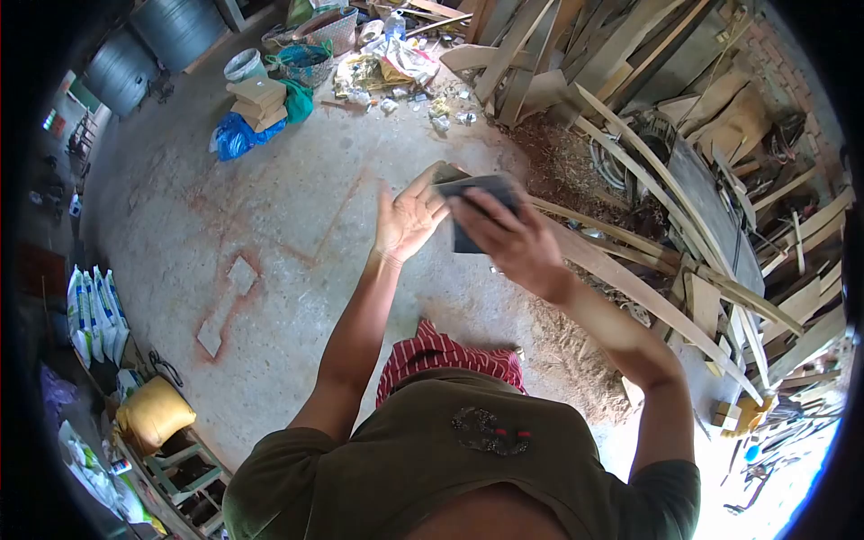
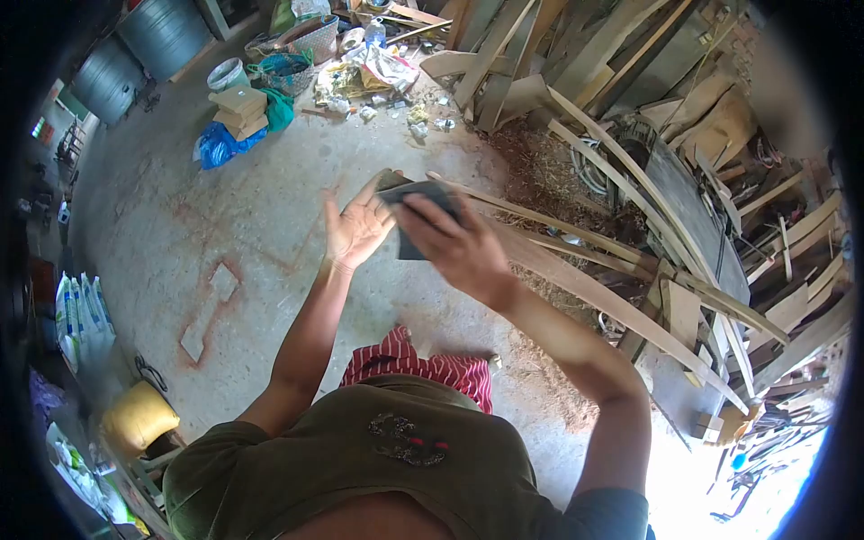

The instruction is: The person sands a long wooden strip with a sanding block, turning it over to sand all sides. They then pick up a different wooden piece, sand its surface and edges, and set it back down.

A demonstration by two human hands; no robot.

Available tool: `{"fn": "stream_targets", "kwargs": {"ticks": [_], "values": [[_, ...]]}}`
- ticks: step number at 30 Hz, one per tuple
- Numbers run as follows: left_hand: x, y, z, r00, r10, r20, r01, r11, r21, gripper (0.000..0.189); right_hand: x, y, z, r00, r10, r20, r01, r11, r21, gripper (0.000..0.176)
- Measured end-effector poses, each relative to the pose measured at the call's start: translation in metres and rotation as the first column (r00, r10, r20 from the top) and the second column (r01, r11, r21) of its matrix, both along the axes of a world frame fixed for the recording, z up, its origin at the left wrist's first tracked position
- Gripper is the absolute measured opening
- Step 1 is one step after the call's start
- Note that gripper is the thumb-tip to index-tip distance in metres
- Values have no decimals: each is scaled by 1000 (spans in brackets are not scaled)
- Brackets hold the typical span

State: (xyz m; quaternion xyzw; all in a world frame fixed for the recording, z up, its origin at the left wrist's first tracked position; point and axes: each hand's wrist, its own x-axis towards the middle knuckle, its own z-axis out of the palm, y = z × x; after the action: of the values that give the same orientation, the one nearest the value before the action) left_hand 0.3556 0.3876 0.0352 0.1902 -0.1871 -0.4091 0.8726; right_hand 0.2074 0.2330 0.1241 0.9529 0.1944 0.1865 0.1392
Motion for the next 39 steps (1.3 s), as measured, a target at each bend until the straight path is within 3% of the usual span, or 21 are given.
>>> {"fn": "stream_targets", "kwargs": {"ticks": [2, 6, 13, 14, 15, 16, 17, 18, 19, 20, 21, 22, 25, 30, 32, 33, 34, 35, 36, 38, 39], "values": [[-8, -2, 16, 974, 95, 204, -133, 974, 184, 62, -33, -28, -15, 978, -203, -46, 208, 971, 119, 65], [-15, -21, 4, 934, 307, 182, -347, 901, 261, 53, -67, -48, -7, 937, -331, -113, 350, 878, 328, 69], [5, -22, -60, 973, 232, 10, -232, 967, 102, 47, -68, -56, -10, 942, -297, -153, 334, 863, 378, 71], [19, -17, -94, 966, 32, -256, -93, 969, -230, 46, -68, -58, -12, 944, -292, -154, 330, 864, 381, 71], [27, -15, -112, 875, -244, -418, -34, 830, -557, 45, -67, -57, -9, 944, -293, -152, 329, 864, 382, 71], [18, -11, -91, 874, -245, -419, -33, 831, -555, 45, -66, -53, -3, 942, -305, -142, 336, 853, 400, 71], [-2, -6, -47, 851, 136, -508, -234, 963, -135, 42, -66, -52, 0, 940, -313, -134, 340, 844, 415, 71], [-12, -5, -13, 755, 505, -418, -409, 861, 302, 40, -64, -54, 0, 943, -308, -130, 334, 848, 413, 71], [-11, -7, 0, 754, 509, -416, -414, 859, 300, 40, -64, -54, -2, 949, -282, -144, 317, 845, 432, 67], [-12, -5, 9, 887, 371, -274, -294, 913, 284, 30, -64, -53, -5, 953, -255, -164, 302, 839, 453, 64], [-15, -3, 13, 970, 208, -124, -165, 943, 290, 23, -61, -50, -4, 954, -248, -170, 299, 837, 458, 64], [-24, -6, 14, 966, 201, 160, -249, 891, 381, 15, -54, -47, 0, 958, -215, -191, 286, 792, 539, 55], [-30, -16, -8, 965, 237, 110, -261, 903, 343, 12, -8, -38, 8, 939, -149, -310, 323, 690, 648, 36], [-69, -26, 35, 973, 185, 139, -227, 872, 433, 11, 94, -2, 22, 772, 66, -633, 505, 542, 672, 29], [-75, -30, 28, 982, 188, 12, -177, 895, 409, 12, 114, 5, 30, 765, 225, -604, 157, 844, 513, 41], [-76, -31, 19, 980, 197, 6, -182, 892, 414, 12, 117, 10, 36, 759, 234, -608, 153, 844, 515, 41], [-79, -32, 12, 977, 212, 34, -207, 891, 403, 14, 117, 16, 45, 756, 186, -628, 19, 953, 304, 44], [-79, -36, 7, 972, 225, 67, -233, 892, 388, 16, 119, 19, 56, 764, 133, -632, -118, 991, 67, 47], [-88, -39, 26, 947, 316, 52, -312, 877, 364, 18, 119, 23, 65, 760, 134, -636, -122, 991, 63, 47], [-90, -42, 19, 955, 291, 49, -288, 881, 376, 23, 115, 33, 79, 673, 177, -718, -166, 982, 86, 26], [-90, -41, 16, 964, 260, 58, -262, 883, 390, 29, 119, 34, 89, 668, 184, -721, -174, 981, 89, 26]]}}
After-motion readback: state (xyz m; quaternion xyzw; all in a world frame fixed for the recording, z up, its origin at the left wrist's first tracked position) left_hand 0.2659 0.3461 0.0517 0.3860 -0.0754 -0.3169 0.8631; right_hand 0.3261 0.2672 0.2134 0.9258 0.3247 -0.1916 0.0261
